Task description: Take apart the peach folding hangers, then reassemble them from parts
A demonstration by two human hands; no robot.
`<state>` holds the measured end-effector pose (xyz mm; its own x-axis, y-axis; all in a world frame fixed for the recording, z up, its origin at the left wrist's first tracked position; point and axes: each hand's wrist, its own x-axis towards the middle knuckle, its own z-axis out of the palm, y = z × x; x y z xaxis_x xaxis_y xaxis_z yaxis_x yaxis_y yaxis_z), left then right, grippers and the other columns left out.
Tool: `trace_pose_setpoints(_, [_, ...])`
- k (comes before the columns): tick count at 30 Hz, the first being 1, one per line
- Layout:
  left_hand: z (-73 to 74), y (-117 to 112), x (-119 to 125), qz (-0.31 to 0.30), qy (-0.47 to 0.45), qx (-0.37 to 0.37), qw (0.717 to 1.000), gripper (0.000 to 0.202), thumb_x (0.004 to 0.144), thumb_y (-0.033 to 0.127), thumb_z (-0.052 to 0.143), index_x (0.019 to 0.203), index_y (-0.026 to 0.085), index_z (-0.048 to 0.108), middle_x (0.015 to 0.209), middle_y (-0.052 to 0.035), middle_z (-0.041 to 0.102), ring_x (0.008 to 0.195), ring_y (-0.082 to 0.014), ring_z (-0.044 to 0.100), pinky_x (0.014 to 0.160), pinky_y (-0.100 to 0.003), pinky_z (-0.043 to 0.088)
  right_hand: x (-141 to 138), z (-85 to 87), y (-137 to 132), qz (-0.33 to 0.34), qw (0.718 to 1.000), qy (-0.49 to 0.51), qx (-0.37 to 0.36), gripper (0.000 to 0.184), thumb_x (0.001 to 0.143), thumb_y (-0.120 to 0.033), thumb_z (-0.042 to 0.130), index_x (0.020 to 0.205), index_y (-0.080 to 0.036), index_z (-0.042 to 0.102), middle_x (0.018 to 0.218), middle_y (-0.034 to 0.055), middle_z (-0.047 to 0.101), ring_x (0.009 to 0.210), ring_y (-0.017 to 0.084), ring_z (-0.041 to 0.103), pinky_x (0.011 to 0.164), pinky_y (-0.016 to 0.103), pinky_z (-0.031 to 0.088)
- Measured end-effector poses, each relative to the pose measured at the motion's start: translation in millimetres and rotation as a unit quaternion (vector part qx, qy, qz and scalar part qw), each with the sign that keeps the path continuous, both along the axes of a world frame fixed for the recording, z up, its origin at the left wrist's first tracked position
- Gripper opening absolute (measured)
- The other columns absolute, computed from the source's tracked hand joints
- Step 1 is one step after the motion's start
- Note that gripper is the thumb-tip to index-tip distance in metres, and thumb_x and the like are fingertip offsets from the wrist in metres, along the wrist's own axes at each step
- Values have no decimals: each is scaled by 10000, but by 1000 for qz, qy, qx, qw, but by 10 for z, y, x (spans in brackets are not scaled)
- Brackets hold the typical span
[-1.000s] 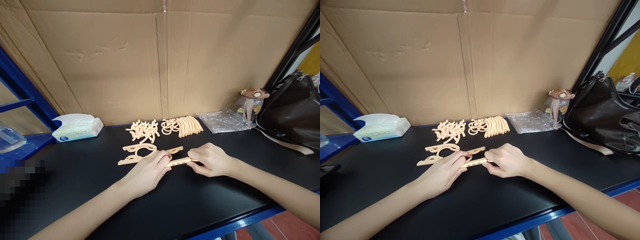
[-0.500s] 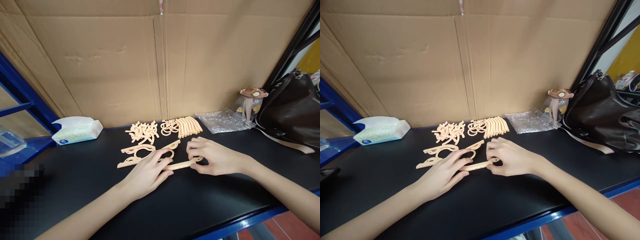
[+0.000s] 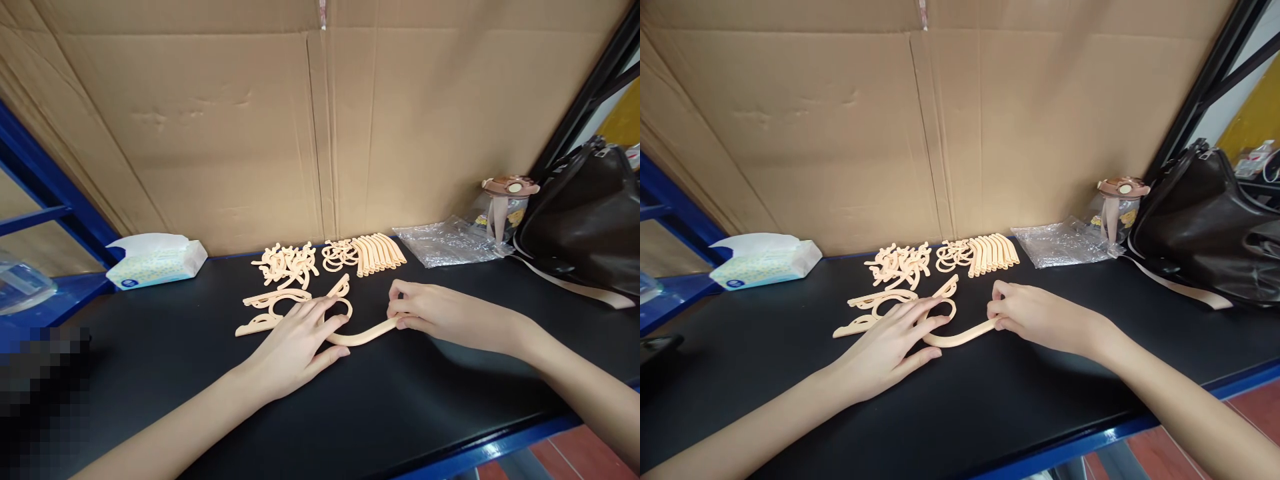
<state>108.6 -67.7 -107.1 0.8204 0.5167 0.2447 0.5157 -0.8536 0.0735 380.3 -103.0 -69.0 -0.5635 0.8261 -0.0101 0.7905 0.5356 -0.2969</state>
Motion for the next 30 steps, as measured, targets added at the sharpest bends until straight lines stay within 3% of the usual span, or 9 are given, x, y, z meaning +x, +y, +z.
trace_pose_setpoints(4, [23, -12, 5, -11, 5, -21, 1000, 428, 929, 433, 458, 1305, 228, 466, 1367, -89, 477, 1292, -263, 377, 1017, -453, 404, 7, -5, 5, 34, 999, 12, -18, 218, 932, -181, 376, 813, -192, 558, 973, 19, 524, 801, 129, 530, 740, 276, 405])
trace_pose_setpoints(7, [37, -21, 2, -20, -12, -32, 999, 404, 928, 398, 475, 1296, 231, 462, 1386, -84, 453, 1255, -248, 416, 1002, -429, 422, -27, 2, -4, 49, 998, 3, -30, 112, 883, -171, 455, 807, -189, 535, 952, 15, 524, 781, 125, 525, 700, 261, 401])
trace_pose_setpoints(9, [43, -23, -1, -30, -27, -37, 999, 381, 936, 361, 468, 1293, 230, 460, 1392, -90, 443, 1221, -238, 452, 986, -414, 437, -62, 6, -11, 46, 998, -1, -36, 86, 852, -252, 546, 790, -193, 533, 916, 6, 530, 746, 126, 519, 642, 252, 385])
trace_pose_setpoints(12, [52, -28, -2, -44, -45, -43, 997, 326, 950, 298, 434, 1265, 231, 487, 1370, -82, 466, 1177, -215, 497, 976, -383, 449, -127, 2, -17, 46, 998, 16, -37, 244, 818, -431, 608, 780, -196, 554, 865, -3, 548, 720, 132, 523, 597, 247, 369])
trace_pose_setpoints(20, [47, -77, 24, -40, -98, -102, 989, 308, 961, 160, 343, 1209, 252, 501, 1291, -31, 537, 1099, -149, 556, 919, -282, 478, -263, -74, -14, 92, 995, 41, 22, 268, 900, -356, 532, 1136, -237, 576, 1028, 29, 629, 842, 153, 591, 693, 259, 407])
trace_pose_setpoints(26, [0, -49, 31, -21, -88, -71, 993, 275, 949, 156, 360, 1159, 220, 526, 1258, -55, 558, 1099, -180, 546, 944, -352, 465, -255, -121, -7, 97, 995, 9, 32, 236, 914, -371, 504, 1059, -248, 643, 875, 13, 627, 800, 150, 584, 694, 268, 397])
trace_pose_setpoints(30, [-9, -44, 37, -15, -77, -29, 996, 258, 944, 188, 391, 1144, 198, 553, 1259, -77, 553, 1130, -208, 521, 960, -383, 457, -246, -113, -13, 87, 996, 7, 28, 257, 900, -409, 519, 1068, -256, 640, 890, 3, 603, 785, 142, 578, 689, 265, 404])
